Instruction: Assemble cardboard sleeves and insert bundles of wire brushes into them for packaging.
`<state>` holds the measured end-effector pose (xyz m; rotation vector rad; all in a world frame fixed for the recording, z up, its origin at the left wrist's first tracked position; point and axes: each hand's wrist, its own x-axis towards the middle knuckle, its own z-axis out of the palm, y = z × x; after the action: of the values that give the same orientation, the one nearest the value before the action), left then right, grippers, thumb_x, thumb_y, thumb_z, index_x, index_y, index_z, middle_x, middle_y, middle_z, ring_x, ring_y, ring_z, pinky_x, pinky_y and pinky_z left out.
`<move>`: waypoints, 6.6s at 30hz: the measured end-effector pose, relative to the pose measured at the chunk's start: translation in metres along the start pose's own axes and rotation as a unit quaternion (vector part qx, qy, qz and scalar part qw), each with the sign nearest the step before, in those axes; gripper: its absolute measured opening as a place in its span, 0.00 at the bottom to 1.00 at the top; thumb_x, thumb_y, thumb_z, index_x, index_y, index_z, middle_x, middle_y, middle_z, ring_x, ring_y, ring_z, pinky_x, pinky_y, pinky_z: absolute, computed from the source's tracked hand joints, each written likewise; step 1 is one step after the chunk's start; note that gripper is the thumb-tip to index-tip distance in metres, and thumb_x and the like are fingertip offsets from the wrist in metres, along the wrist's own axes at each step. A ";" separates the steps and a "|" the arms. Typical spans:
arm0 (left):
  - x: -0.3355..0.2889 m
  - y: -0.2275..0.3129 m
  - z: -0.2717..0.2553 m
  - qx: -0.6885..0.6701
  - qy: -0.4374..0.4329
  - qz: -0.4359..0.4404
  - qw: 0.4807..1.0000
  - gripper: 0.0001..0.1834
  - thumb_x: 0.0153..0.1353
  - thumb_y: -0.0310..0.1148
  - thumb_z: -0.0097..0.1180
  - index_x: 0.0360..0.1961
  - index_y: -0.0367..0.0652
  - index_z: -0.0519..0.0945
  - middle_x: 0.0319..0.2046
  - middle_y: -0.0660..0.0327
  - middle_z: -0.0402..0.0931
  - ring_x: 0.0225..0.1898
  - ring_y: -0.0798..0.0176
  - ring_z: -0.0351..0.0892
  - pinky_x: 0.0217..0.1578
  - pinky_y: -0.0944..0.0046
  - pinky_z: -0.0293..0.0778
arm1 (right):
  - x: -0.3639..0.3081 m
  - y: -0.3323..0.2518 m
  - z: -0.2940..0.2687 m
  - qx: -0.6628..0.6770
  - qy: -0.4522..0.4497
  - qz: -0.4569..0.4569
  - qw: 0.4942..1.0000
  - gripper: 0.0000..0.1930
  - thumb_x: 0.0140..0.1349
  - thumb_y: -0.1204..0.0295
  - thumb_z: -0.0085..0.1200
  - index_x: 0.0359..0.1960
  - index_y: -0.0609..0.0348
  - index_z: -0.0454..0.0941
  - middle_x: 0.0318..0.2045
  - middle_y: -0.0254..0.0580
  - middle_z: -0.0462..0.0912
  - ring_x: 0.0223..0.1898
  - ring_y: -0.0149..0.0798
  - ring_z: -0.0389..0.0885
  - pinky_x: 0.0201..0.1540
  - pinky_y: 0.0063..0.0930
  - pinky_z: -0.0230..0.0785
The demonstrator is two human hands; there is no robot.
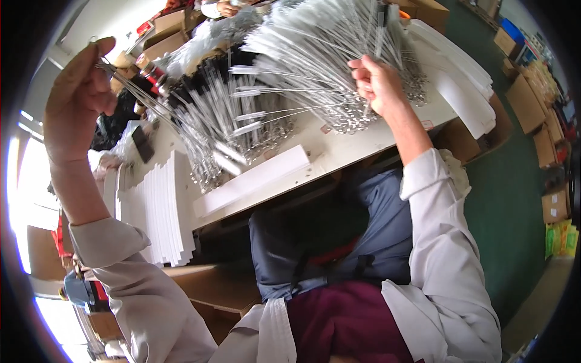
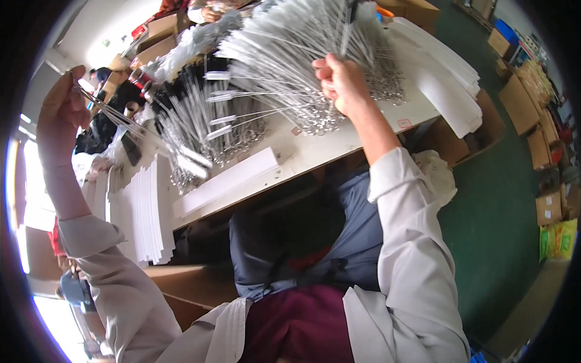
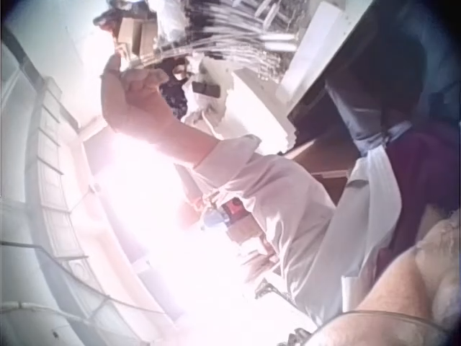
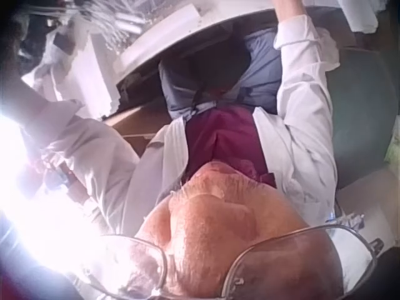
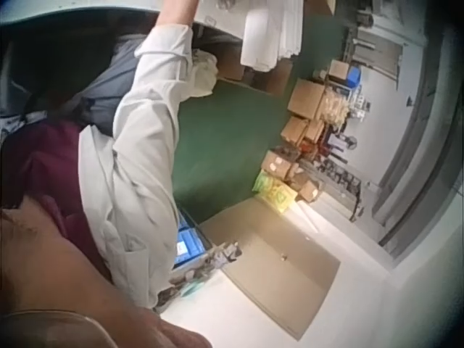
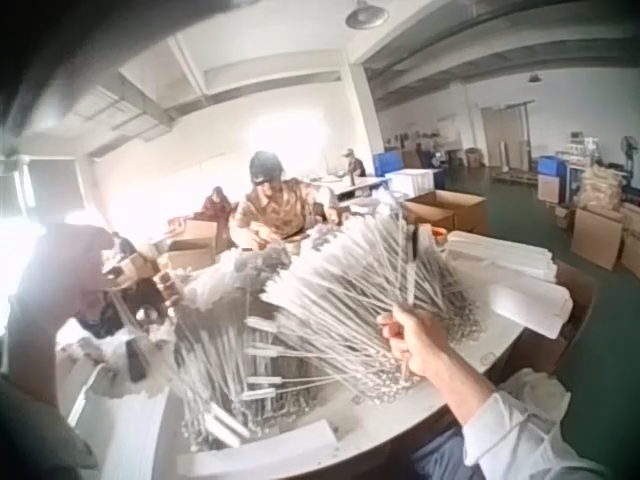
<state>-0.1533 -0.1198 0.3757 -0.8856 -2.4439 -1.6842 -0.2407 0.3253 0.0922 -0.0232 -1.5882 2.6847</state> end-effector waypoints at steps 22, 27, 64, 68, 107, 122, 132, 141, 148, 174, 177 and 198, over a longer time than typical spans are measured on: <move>-0.086 -0.092 0.148 -0.054 0.079 -0.125 0.988 0.12 0.71 0.30 0.58 0.44 0.30 0.86 0.28 0.56 0.84 0.24 0.65 0.83 0.26 0.67 0.82 | -0.155 0.075 0.107 0.055 -0.400 0.226 0.887 0.25 0.79 0.55 0.45 0.51 0.71 0.79 0.33 0.49 0.87 0.33 0.40 0.90 0.41 0.33 0.84; -0.110 -0.132 0.147 -0.107 0.105 -0.180 0.972 0.09 0.69 0.27 0.61 0.43 0.30 0.86 0.27 0.56 0.84 0.23 0.66 0.82 0.26 0.68 0.82 | -0.172 0.085 0.083 -0.116 -0.370 0.205 0.899 0.24 0.80 0.56 0.45 0.51 0.69 0.80 0.26 0.38 0.82 0.22 0.30 0.82 0.27 0.24 0.77; -0.152 -0.178 0.188 0.001 0.000 -0.286 0.958 0.10 0.63 0.24 0.57 0.42 0.36 0.88 0.23 0.62 0.82 0.23 0.72 0.80 0.25 0.71 0.78 | -0.219 0.099 0.028 -0.364 -0.303 0.138 0.870 0.21 0.79 0.56 0.48 0.59 0.60 0.81 0.23 0.31 0.76 0.24 0.24 0.71 0.29 0.23 0.68; -0.158 -0.188 0.182 -0.168 0.060 -0.306 0.935 0.09 0.66 0.25 0.60 0.42 0.31 0.85 0.25 0.58 0.82 0.22 0.68 0.81 0.24 0.69 0.80 | -0.219 0.095 0.031 -0.374 -0.295 0.087 0.875 0.19 0.77 0.60 0.52 0.58 0.61 0.81 0.24 0.36 0.79 0.25 0.25 0.71 0.30 0.25 0.69; -0.161 -0.232 0.233 0.493 -0.055 -0.063 0.866 0.33 0.48 0.35 0.74 0.54 0.34 0.75 0.46 0.48 0.75 0.52 0.41 0.77 0.52 0.47 0.76 | -0.209 0.054 -0.060 -0.358 -0.128 0.138 0.914 0.23 0.79 0.55 0.48 0.45 0.64 0.85 0.19 0.20 0.61 0.22 0.18 0.57 0.24 0.19 0.50; -0.135 -0.168 0.138 -0.120 0.338 -0.186 0.915 0.21 0.69 0.41 0.59 0.50 0.31 0.81 0.36 0.53 0.82 0.34 0.61 0.81 0.36 0.62 0.78 | -0.230 0.054 -0.010 -0.284 -0.283 0.210 0.892 0.24 0.78 0.52 0.47 0.41 0.60 0.86 0.15 0.22 0.65 0.17 0.19 0.61 0.22 0.18 0.55; -0.170 -0.215 0.126 -0.416 0.425 -0.099 0.798 0.18 0.68 0.34 0.56 0.50 0.28 0.75 0.40 0.48 0.75 0.39 0.56 0.75 0.46 0.56 0.77 | -0.242 0.076 0.008 -0.193 -0.349 0.307 0.864 0.23 0.79 0.55 0.48 0.40 0.63 0.86 0.15 0.21 0.65 0.17 0.17 0.60 0.20 0.18 0.53; -0.190 -0.236 0.132 -0.432 0.492 -0.094 0.750 0.18 0.66 0.36 0.57 0.47 0.30 0.76 0.38 0.48 0.76 0.37 0.56 0.75 0.45 0.57 0.77 | -0.249 0.075 0.013 -0.228 -0.353 0.292 0.859 0.22 0.79 0.56 0.48 0.39 0.63 0.86 0.14 0.20 0.64 0.16 0.17 0.58 0.20 0.19 0.52; -0.196 -0.233 0.143 -0.461 0.447 -0.080 0.762 0.17 0.67 0.37 0.56 0.46 0.32 0.76 0.39 0.49 0.75 0.38 0.56 0.75 0.45 0.56 0.77 | -0.246 0.082 0.014 -0.223 -0.361 0.335 0.841 0.22 0.79 0.58 0.48 0.37 0.65 0.85 0.14 0.21 0.63 0.16 0.17 0.57 0.19 0.19 0.51; -0.197 -0.247 0.157 -0.500 0.471 -0.135 0.714 0.16 0.65 0.35 0.59 0.44 0.30 0.79 0.35 0.45 0.80 0.33 0.51 0.81 0.41 0.51 0.81 | -0.233 0.085 0.016 -0.458 -0.358 0.139 0.802 0.21 0.77 0.59 0.51 0.35 0.66 0.85 0.18 0.40 0.80 0.21 0.37 0.78 0.28 0.38 0.66; -0.196 -0.244 0.158 -0.459 0.488 -0.160 0.725 0.16 0.65 0.35 0.60 0.44 0.29 0.79 0.36 0.44 0.80 0.33 0.51 0.81 0.41 0.51 0.81 | -0.231 0.080 0.022 -0.518 -0.347 0.093 0.776 0.23 0.78 0.57 0.48 0.35 0.65 0.84 0.18 0.47 0.77 0.19 0.39 0.72 0.28 0.36 0.66; -0.199 -0.261 0.156 -0.501 0.496 -0.213 0.677 0.15 0.65 0.30 0.59 0.45 0.27 0.75 0.38 0.44 0.77 0.36 0.49 0.78 0.43 0.50 0.80 | -0.224 0.073 0.034 -0.648 -0.366 -0.090 0.662 0.13 0.72 0.67 0.55 0.28 0.60 0.74 0.23 0.52 0.80 0.26 0.57 0.81 0.27 0.47 0.71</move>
<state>-0.0680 -0.1328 0.0223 0.6698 -0.8961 -2.6176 -0.0185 0.2548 0.0450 1.1778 -3.0338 0.8138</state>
